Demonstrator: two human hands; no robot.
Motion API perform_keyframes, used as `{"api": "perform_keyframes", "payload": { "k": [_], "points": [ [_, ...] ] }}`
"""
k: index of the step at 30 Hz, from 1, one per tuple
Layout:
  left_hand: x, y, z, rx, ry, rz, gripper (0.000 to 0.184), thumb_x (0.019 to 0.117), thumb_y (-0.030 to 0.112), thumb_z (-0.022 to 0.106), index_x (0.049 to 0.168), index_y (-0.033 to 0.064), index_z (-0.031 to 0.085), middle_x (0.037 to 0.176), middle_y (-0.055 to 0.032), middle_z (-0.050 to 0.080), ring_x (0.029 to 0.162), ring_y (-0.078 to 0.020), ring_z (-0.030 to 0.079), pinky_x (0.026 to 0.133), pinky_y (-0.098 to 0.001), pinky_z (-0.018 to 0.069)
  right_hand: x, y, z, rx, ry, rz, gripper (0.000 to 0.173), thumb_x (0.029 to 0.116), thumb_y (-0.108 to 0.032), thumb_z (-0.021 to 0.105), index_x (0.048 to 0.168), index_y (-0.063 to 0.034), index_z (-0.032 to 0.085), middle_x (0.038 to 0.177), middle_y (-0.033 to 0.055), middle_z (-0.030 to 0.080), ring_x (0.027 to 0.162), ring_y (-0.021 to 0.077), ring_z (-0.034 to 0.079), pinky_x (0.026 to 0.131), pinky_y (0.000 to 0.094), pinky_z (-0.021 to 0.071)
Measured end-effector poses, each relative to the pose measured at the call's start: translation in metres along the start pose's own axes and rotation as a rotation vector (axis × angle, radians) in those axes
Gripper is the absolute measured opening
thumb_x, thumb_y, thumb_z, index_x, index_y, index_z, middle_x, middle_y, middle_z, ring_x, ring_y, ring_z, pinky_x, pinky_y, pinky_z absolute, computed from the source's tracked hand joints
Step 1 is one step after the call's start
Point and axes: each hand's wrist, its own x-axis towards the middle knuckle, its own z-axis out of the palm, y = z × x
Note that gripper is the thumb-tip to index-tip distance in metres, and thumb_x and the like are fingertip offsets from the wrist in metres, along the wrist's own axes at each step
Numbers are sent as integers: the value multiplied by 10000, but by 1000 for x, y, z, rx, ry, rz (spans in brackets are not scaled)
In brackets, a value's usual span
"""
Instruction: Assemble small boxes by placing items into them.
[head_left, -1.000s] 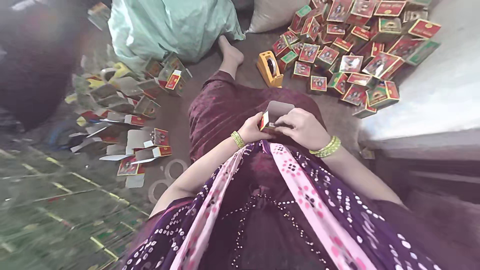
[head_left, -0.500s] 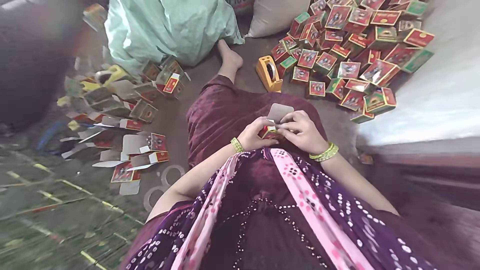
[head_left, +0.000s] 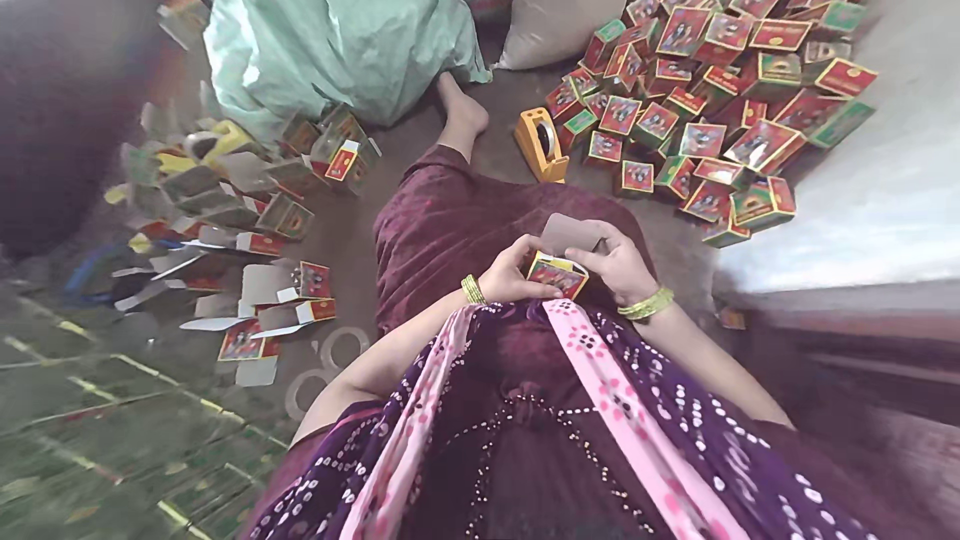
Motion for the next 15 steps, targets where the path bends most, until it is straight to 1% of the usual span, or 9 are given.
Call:
{"api": "perform_keyframes", "payload": {
  "k": [2,3,4,6,8,10,11,13,15],
  "points": [
    [1,0,0,-3,36,-14,814,669,114,950,1291,12,436,1096,-95,698,996,-175,713,906,-402,613,-2,3,-5,-113,-28,-229,191,887,-92,760,1072,-54,730,1081,30,696,939,110,672,812,293,597],
    [2,-1,-1,-1,47,-18,893,653,123,958,1316,24,368,1112,-99,693,1007,-179,716,910,-408,614,-3,3,-6,-148,-63,-300,131,908,-152,748,1007,-71,776,1075,21,701,970,109,670,835,287,593],
    [3,-2,-1,12,54,-18,952,637,138,966,1332,21,326,1111,-103,698,1008,-179,718,910,-408,611,-3,3,-6,-186,-92,-353,119,915,-197,749,918,-87,792,1057,24,718,1005,120,676,863,295,587],
    [3,-1,-1,43,39,-38,985,628,156,969,1346,10,311,1086,-97,709,994,-163,718,903,-393,609,-5,1,-5,-267,-124,-406,123,874,-184,806,812,-81,780,1006,43,732,1020,146,691,887,311,596],
    [3,-1,-2,38,2,-61,920,644,140,958,1339,6,370,1038,-98,714,931,-168,729,852,-384,626,-6,-3,-3,-374,-136,-420,110,835,-184,845,847,-90,788,998,33,733,992,128,694,858,298,604],
    [3,-1,-2,8,-24,-50,827,662,104,944,1309,21,435,1017,-96,719,883,-170,732,807,-377,635,-6,-6,-3,-526,-157,-457,180,864,-233,826,1001,-117,811,1069,15,745,1029,103,688,894,294,594],
    [2,-1,-2,7,-32,-47,806,665,100,940,1300,28,448,1025,-89,720,892,-164,729,816,-374,630,-7,-8,-3,-588,-163,-486,196,892,-245,796,1045,-123,811,1080,9,754,1044,97,683,922,303,573],
    [3,-1,-3,25,-42,-53,810,658,122,945,1298,32,458,1054,-85,717,932,-159,726,844,-376,627,-6,-10,-4,-597,-162,-536,176,918,-213,766,1048,-102,812,1034,11,769,1014,90,698,935,303,574],
    [3,-2,-3,23,-51,-62,833,649,140,954,1308,29,456,1072,-92,708,962,-167,722,864,-385,624,-4,-12,-9,-514,-166,-541,158,912,-160,766,1032,-65,806,988,27,767,960,88,715,893,285,602]
  ]
}}
